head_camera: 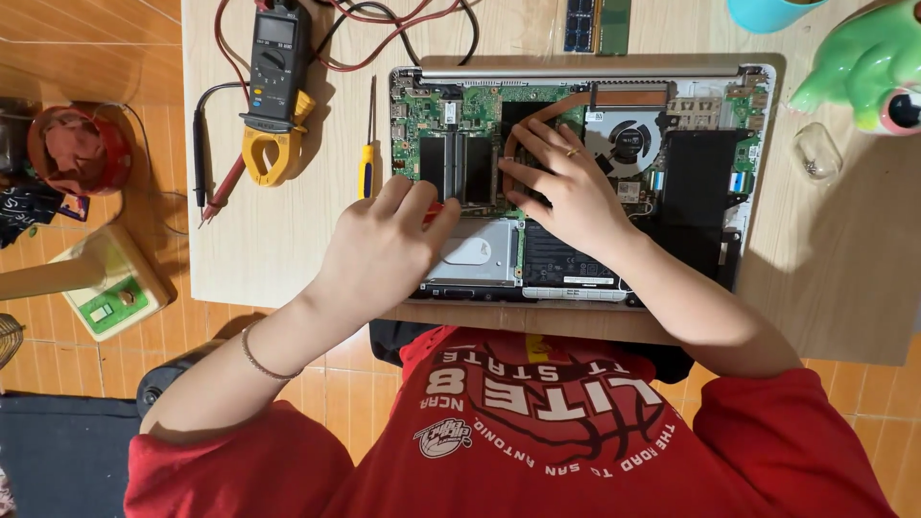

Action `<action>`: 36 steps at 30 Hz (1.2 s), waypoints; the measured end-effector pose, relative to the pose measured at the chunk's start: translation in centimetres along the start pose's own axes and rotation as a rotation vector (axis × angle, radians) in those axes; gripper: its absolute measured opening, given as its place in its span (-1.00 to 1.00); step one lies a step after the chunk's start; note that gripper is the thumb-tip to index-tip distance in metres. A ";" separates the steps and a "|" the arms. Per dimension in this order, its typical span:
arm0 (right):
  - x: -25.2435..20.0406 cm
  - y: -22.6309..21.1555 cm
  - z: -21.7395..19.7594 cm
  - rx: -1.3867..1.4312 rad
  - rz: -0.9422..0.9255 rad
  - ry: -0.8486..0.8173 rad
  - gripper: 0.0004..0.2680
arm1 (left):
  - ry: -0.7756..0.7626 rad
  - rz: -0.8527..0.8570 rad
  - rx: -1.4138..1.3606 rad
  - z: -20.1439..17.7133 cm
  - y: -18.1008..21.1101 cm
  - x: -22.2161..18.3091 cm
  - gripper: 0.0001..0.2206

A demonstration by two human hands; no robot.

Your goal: Disassembling internal laptop components including the RAM and heat sink for inspection.

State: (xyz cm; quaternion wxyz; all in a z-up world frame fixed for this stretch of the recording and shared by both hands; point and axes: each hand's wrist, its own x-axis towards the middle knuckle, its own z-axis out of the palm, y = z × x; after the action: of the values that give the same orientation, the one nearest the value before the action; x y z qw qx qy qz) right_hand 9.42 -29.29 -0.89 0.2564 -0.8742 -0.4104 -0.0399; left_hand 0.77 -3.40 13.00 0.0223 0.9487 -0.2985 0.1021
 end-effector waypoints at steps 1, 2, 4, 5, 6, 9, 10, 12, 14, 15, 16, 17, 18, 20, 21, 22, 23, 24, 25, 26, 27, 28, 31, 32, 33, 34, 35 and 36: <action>0.0 -0.1 -0.1 0.002 0.001 -0.002 -0.71 | -0.002 -0.001 -0.001 0.1 0.1 0.1 -0.71; 0.1 -0.2 -0.2 0.010 0.009 -0.003 -0.71 | -0.011 0.003 0.009 0.1 0.1 0.3 -0.71; 0.1 -0.4 -0.3 0.020 0.017 -0.006 -0.71 | -0.022 0.005 0.017 0.2 0.2 0.5 -0.72; 0.1 -0.5 -0.3 0.019 0.020 -0.003 -0.71 | -0.028 0.012 0.020 0.3 0.3 0.5 -0.73; 0.1 -0.6 -0.4 0.019 0.024 0.001 -0.72 | -0.034 0.020 0.023 0.3 0.3 0.6 -0.75; 0.3 -0.6 -0.5 0.016 0.037 -0.020 -0.72 | -0.064 0.031 0.030 -0.1 0.4 1.0 -0.79; 0.3 -0.6 -0.5 0.017 0.037 -0.021 -0.72 | -0.065 0.030 0.029 -0.3 0.4 1.1 -0.79; 0.3 -0.7 -0.5 0.033 0.044 -0.018 -0.73 | -0.036 0.023 0.025 -0.6 0.5 1.2 -0.77; 0.4 -0.7 -0.6 0.034 0.044 -0.019 -0.73 | -0.031 0.025 0.025 -0.5 0.4 1.3 -0.77; 0.4 -0.7 -0.6 0.036 0.043 -0.020 -0.73 | -0.027 0.025 0.026 -0.4 0.5 1.2 -0.77; 0.3 -0.7 -0.6 0.038 0.044 -0.023 -0.73 | -0.029 0.023 0.024 -0.4 0.5 1.3 -0.77; 0.3 -0.7 -0.6 0.033 0.047 -0.024 -0.73 | -0.052 0.029 0.037 -0.4 0.4 1.4 -0.78; 0.3 -0.7 -0.6 0.028 0.050 -0.025 -0.73 | -0.074 0.035 0.050 -0.4 0.4 1.5 -0.78; 0.3 -0.6 -0.5 0.032 0.050 -0.022 -0.73 | -0.086 0.055 0.081 -0.3 0.5 1.5 -0.80; 0.3 -0.6 -0.5 0.034 0.051 -0.019 -0.74 | -0.096 0.076 0.111 -0.2 0.6 1.5 -0.82; 0.2 -0.6 -0.5 0.035 0.053 -0.021 -0.74 | -0.098 0.077 0.108 -0.4 0.6 1.8 -0.82; 0.2 -0.6 -0.6 0.040 0.036 -0.005 -0.74 | -0.107 0.160 0.139 -0.5 0.7 2.1 -0.84; 0.2 -0.6 -0.6 0.044 0.019 0.011 -0.74 | -0.117 0.243 0.169 -0.7 0.8 2.4 -0.87; 0.2 -0.6 -0.6 0.046 0.019 0.009 -0.74 | -0.119 0.242 0.167 -0.8 1.1 2.8 -0.87; 0.3 -0.7 -0.7 0.054 0.021 0.017 -0.74 | -0.099 0.294 0.140 -0.9 1.5 3.2 -0.93; 0.3 -0.8 -0.7 0.060 0.021 0.024 -0.74 | -0.079 0.346 0.113 -1.0 1.9 3.5 -0.91; 0.3 -0.9 -0.9 0.061 0.021 0.021 -0.74 | -0.079 0.344 0.111 -0.8 2.1 3.9 -0.91; 0.4 -1.0 -1.2 0.043 0.030 -0.002 -0.71 | -0.191 0.368 0.268 -0.5 2.4 4.9 -0.92; 0.4 -1.0 -1.2 0.034 0.031 -0.007 -0.72 | -0.336 0.380 0.216 -0.3 2.4 5.2 -0.97; 0.4 -1.0 -1.2 0.024 0.031 -0.011 -0.73 | -0.478 0.388 0.165 -0.1 2.3 5.5 -0.91; 0.4 -1.0 -1.1 0.023 0.031 -0.009 -0.73 | -0.478 0.389 0.167 0.1 2.3 6.0 -0.91; 0.4 -1.0 -1.0 0.027 0.039 -0.010 -0.72 | -0.499 0.310 0.090 0.4 2.4 6.4 -0.95; 0.5 -0.9 -0.9 0.030 0.047 -0.011 -0.72 | -0.519 0.230 0.012 0.6 2.4 6.8 -0.93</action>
State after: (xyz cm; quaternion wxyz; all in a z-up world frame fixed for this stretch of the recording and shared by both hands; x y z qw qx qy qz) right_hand 9.19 -28.89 0.45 0.2681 -0.8799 -0.3916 -0.0229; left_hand 4.95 -9.29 13.76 -0.0725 0.9031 -0.3994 -0.1405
